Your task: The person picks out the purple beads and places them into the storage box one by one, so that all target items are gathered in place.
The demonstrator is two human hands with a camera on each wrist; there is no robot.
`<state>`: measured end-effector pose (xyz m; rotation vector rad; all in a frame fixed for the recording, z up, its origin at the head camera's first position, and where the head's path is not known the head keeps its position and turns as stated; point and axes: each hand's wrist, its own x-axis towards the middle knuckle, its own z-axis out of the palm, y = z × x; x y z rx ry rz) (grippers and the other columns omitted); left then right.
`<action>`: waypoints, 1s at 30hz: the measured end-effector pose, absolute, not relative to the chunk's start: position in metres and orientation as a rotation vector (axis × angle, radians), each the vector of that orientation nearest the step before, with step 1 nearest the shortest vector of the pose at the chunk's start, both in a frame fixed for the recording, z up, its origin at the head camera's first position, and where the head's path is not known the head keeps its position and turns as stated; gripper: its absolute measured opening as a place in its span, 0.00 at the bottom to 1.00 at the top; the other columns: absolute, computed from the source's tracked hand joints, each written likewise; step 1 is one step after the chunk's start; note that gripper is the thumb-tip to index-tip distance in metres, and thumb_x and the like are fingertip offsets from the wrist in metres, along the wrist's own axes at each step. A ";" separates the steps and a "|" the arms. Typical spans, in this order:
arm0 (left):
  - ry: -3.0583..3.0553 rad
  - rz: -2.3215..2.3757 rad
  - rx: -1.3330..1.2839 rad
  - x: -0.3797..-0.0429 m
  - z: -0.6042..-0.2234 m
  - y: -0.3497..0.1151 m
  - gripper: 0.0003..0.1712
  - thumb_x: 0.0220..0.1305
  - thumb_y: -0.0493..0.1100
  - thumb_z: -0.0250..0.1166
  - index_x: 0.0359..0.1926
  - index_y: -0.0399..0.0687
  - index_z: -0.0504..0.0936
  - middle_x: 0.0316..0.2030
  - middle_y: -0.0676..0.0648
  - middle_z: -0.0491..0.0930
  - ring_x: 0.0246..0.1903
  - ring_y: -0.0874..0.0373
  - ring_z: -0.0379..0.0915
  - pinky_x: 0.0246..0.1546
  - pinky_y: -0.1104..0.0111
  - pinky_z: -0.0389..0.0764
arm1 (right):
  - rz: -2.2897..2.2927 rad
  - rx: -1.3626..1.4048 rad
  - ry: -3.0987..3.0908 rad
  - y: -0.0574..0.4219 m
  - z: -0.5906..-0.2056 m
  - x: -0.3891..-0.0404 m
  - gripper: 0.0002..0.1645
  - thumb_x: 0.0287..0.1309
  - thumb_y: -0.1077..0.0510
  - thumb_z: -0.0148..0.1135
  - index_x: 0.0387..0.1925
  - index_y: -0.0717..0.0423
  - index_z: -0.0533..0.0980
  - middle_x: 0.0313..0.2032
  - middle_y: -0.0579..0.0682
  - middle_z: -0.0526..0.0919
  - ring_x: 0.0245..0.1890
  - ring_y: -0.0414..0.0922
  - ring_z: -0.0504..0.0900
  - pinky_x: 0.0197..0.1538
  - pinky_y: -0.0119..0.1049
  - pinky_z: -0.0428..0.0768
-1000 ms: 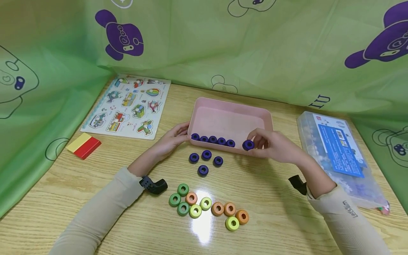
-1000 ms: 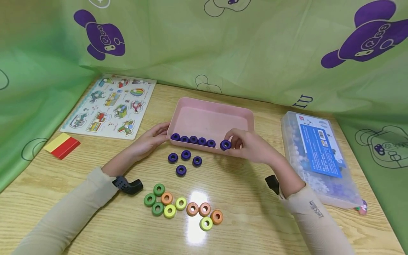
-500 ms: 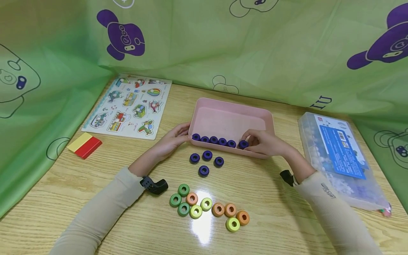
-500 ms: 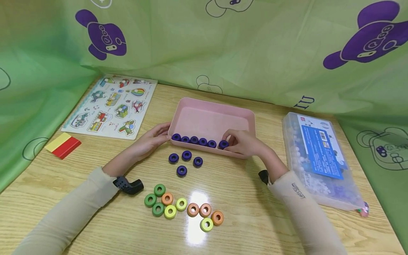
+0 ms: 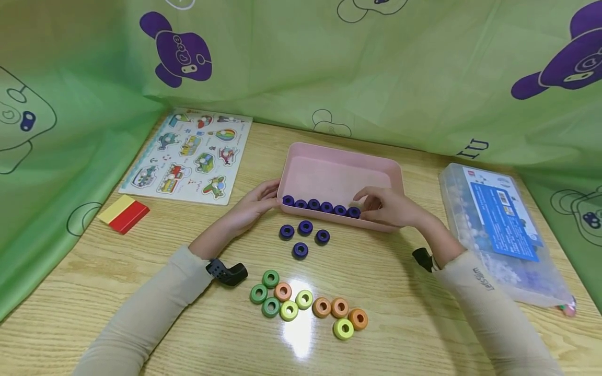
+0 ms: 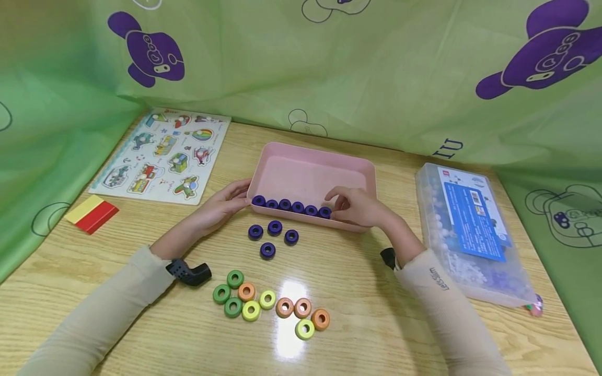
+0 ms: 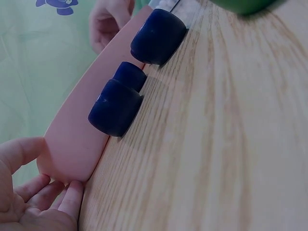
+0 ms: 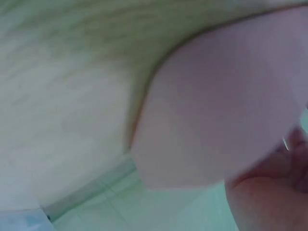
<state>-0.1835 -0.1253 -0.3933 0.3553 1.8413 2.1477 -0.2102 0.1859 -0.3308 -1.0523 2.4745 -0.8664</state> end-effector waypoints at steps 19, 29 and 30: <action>1.829 2.153 0.356 -0.184 -0.392 -0.125 0.31 0.57 0.33 0.52 0.60 0.36 0.51 0.59 0.39 0.52 0.58 0.51 0.48 0.56 0.63 0.52 | -0.711 -1.223 2.372 0.145 -0.336 -0.163 0.21 0.50 0.54 0.56 0.47 0.53 0.68 0.26 0.38 0.74 0.25 0.34 0.72 0.29 0.28 0.73; 1.832 2.146 0.359 -0.184 -0.393 -0.126 0.31 0.56 0.33 0.53 0.60 0.37 0.52 0.59 0.40 0.52 0.58 0.52 0.48 0.56 0.63 0.52 | -0.590 -1.116 2.341 0.133 -0.346 -0.161 0.28 0.49 0.51 0.58 0.52 0.52 0.63 0.25 0.38 0.74 0.25 0.34 0.73 0.29 0.29 0.73; 1.830 2.147 0.357 -0.184 -0.393 -0.126 0.31 0.56 0.33 0.53 0.60 0.37 0.52 0.59 0.40 0.52 0.58 0.52 0.48 0.56 0.63 0.52 | -0.595 -1.128 2.339 0.133 -0.347 -0.161 0.26 0.49 0.52 0.58 0.50 0.51 0.64 0.24 0.38 0.74 0.24 0.34 0.73 0.28 0.29 0.73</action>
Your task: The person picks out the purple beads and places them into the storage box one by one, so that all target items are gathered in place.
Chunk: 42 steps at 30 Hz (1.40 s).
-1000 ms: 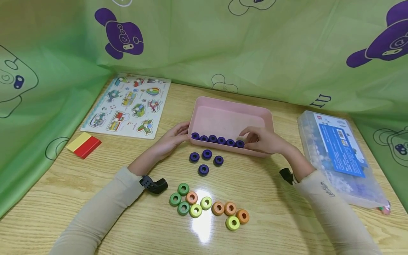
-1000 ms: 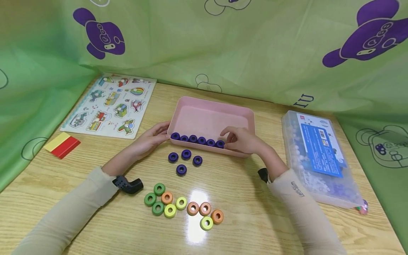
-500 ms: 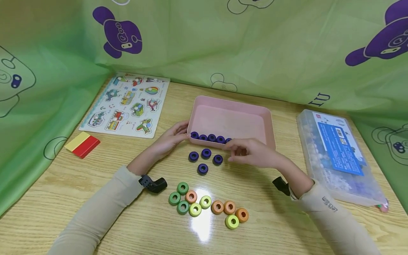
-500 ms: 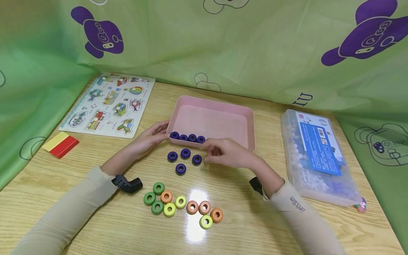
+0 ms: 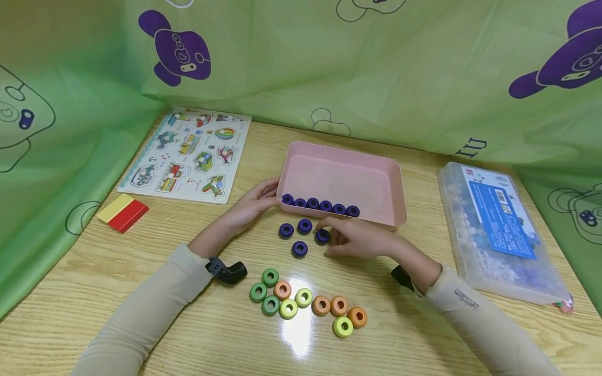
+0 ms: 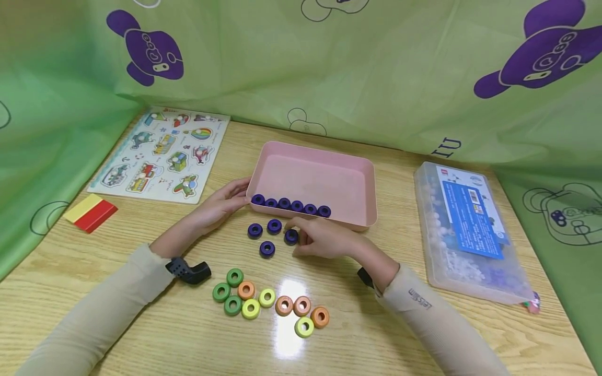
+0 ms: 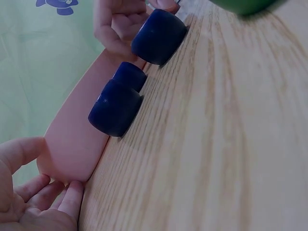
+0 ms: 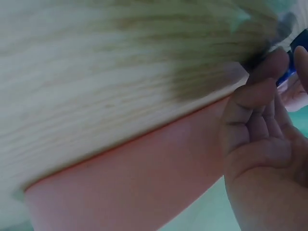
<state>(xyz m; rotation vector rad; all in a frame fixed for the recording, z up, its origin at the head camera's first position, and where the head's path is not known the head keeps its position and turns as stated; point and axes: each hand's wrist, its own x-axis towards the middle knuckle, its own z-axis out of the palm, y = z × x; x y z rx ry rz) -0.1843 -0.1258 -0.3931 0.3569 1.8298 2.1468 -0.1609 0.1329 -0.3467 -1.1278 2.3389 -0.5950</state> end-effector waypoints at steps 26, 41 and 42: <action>1.827 2.148 0.363 -0.184 -0.392 -0.126 0.31 0.56 0.33 0.53 0.60 0.37 0.52 0.59 0.40 0.51 0.58 0.51 0.48 0.56 0.63 0.52 | -0.780 -1.031 2.361 0.203 -0.335 -0.142 0.17 0.49 0.50 0.57 0.40 0.47 0.65 0.23 0.42 0.72 0.22 0.37 0.71 0.24 0.30 0.72; 1.802 2.167 0.366 -0.183 -0.393 -0.125 0.31 0.57 0.33 0.53 0.60 0.37 0.51 0.59 0.39 0.51 0.58 0.51 0.48 0.56 0.64 0.52 | -0.877 -0.918 2.633 0.225 -0.328 -0.193 0.17 0.48 0.54 0.59 0.40 0.51 0.66 0.22 0.45 0.74 0.18 0.40 0.70 0.21 0.31 0.69; 1.803 2.164 0.367 -0.184 -0.393 -0.125 0.31 0.57 0.33 0.52 0.60 0.37 0.51 0.59 0.39 0.51 0.58 0.51 0.48 0.56 0.63 0.52 | -0.877 -0.925 2.624 0.224 -0.331 -0.196 0.17 0.48 0.54 0.59 0.40 0.52 0.66 0.22 0.45 0.74 0.18 0.40 0.70 0.21 0.32 0.69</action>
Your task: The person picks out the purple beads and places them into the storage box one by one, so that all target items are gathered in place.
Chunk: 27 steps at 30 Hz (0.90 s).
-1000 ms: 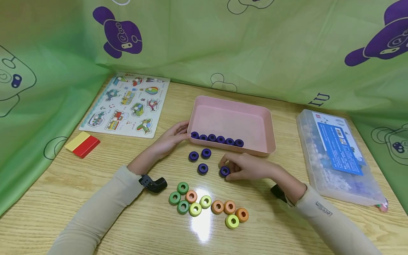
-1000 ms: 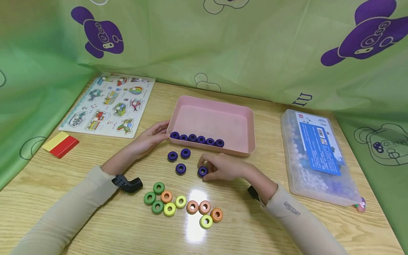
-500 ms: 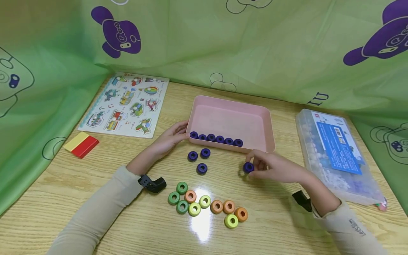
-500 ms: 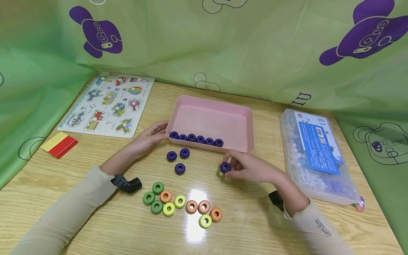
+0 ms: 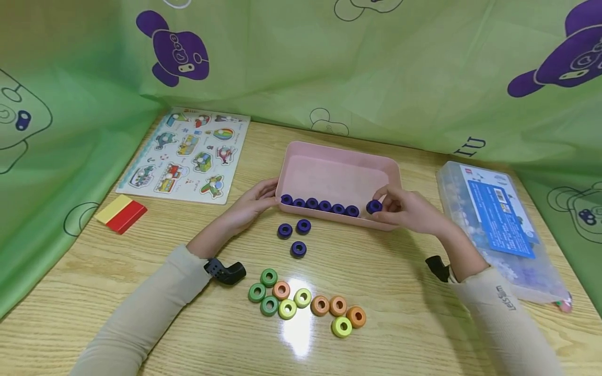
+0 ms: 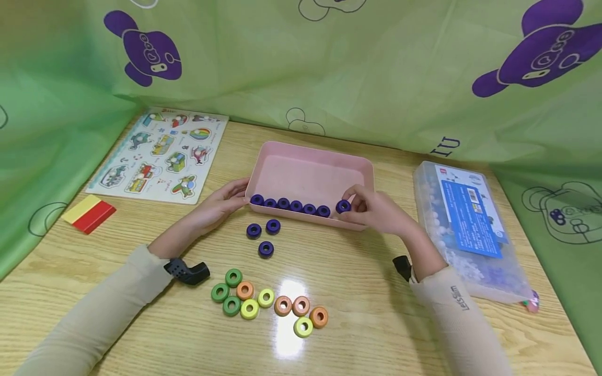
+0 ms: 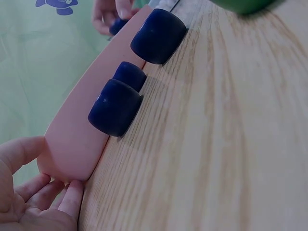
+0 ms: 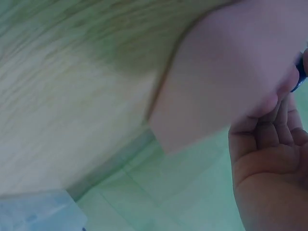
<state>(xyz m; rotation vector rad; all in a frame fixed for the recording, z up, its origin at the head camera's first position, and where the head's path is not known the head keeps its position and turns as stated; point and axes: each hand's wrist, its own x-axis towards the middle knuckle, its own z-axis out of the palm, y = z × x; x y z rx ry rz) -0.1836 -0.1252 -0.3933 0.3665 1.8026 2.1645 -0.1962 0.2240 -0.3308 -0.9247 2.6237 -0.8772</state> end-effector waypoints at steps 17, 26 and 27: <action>1.809 2.165 0.385 -0.184 -0.392 -0.125 0.31 0.57 0.32 0.52 0.60 0.36 0.51 0.60 0.39 0.51 0.58 0.51 0.48 0.56 0.63 0.52 | -0.690 -0.962 2.535 0.215 -0.346 -0.215 0.19 0.49 0.66 0.55 0.45 0.57 0.66 0.26 0.47 0.74 0.25 0.41 0.72 0.30 0.35 0.73; 1.820 2.159 0.377 -0.184 -0.393 -0.126 0.31 0.57 0.32 0.52 0.60 0.37 0.52 0.59 0.40 0.52 0.58 0.51 0.48 0.56 0.64 0.52 | -0.916 -0.897 2.564 0.210 -0.330 -0.203 0.25 0.47 0.60 0.59 0.48 0.53 0.64 0.25 0.48 0.75 0.22 0.42 0.73 0.24 0.34 0.71; 1.819 2.160 0.379 -0.185 -0.394 -0.126 0.31 0.57 0.32 0.52 0.60 0.37 0.51 0.59 0.40 0.52 0.58 0.51 0.48 0.56 0.63 0.52 | -0.988 -0.898 2.534 0.207 -0.329 -0.201 0.24 0.47 0.60 0.59 0.48 0.52 0.64 0.25 0.49 0.74 0.22 0.43 0.73 0.24 0.34 0.71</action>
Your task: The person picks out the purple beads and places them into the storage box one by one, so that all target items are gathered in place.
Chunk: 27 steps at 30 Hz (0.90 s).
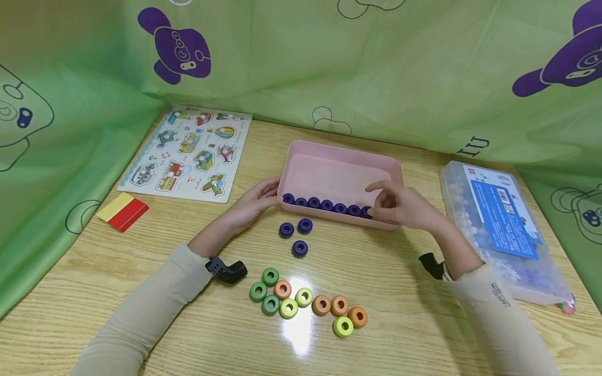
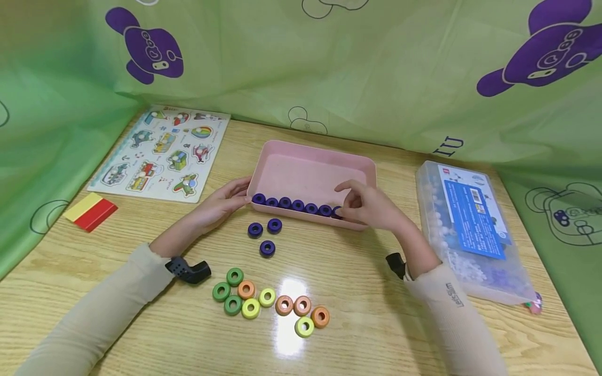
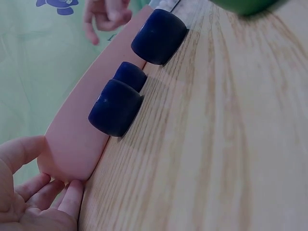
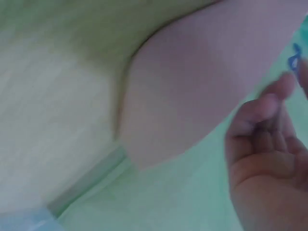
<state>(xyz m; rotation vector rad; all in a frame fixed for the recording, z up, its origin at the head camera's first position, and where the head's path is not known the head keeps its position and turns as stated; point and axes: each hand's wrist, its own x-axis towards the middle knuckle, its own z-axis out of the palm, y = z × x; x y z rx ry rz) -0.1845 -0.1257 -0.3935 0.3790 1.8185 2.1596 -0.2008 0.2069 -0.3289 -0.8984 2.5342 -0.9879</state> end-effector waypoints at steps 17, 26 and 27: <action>1.823 2.152 0.381 -0.184 -0.394 -0.126 0.31 0.56 0.34 0.53 0.60 0.37 0.52 0.59 0.39 0.52 0.58 0.52 0.48 0.55 0.64 0.53 | -0.872 -1.199 2.202 0.118 -0.357 -0.160 0.24 0.46 0.51 0.60 0.45 0.53 0.67 0.22 0.41 0.74 0.20 0.36 0.72 0.25 0.30 0.73; 1.837 2.144 0.382 -0.184 -0.394 -0.127 0.31 0.57 0.34 0.53 0.60 0.38 0.52 0.59 0.40 0.52 0.58 0.52 0.49 0.55 0.63 0.53 | -0.679 -1.252 2.199 0.098 -0.358 -0.156 0.19 0.47 0.52 0.60 0.43 0.48 0.68 0.22 0.39 0.74 0.20 0.34 0.72 0.25 0.28 0.72; 1.837 2.143 0.381 -0.184 -0.394 -0.127 0.31 0.57 0.34 0.53 0.60 0.38 0.52 0.59 0.40 0.52 0.58 0.52 0.49 0.55 0.63 0.53 | -0.676 -1.252 2.194 0.098 -0.357 -0.155 0.19 0.47 0.52 0.60 0.42 0.48 0.68 0.22 0.39 0.74 0.21 0.34 0.72 0.25 0.28 0.72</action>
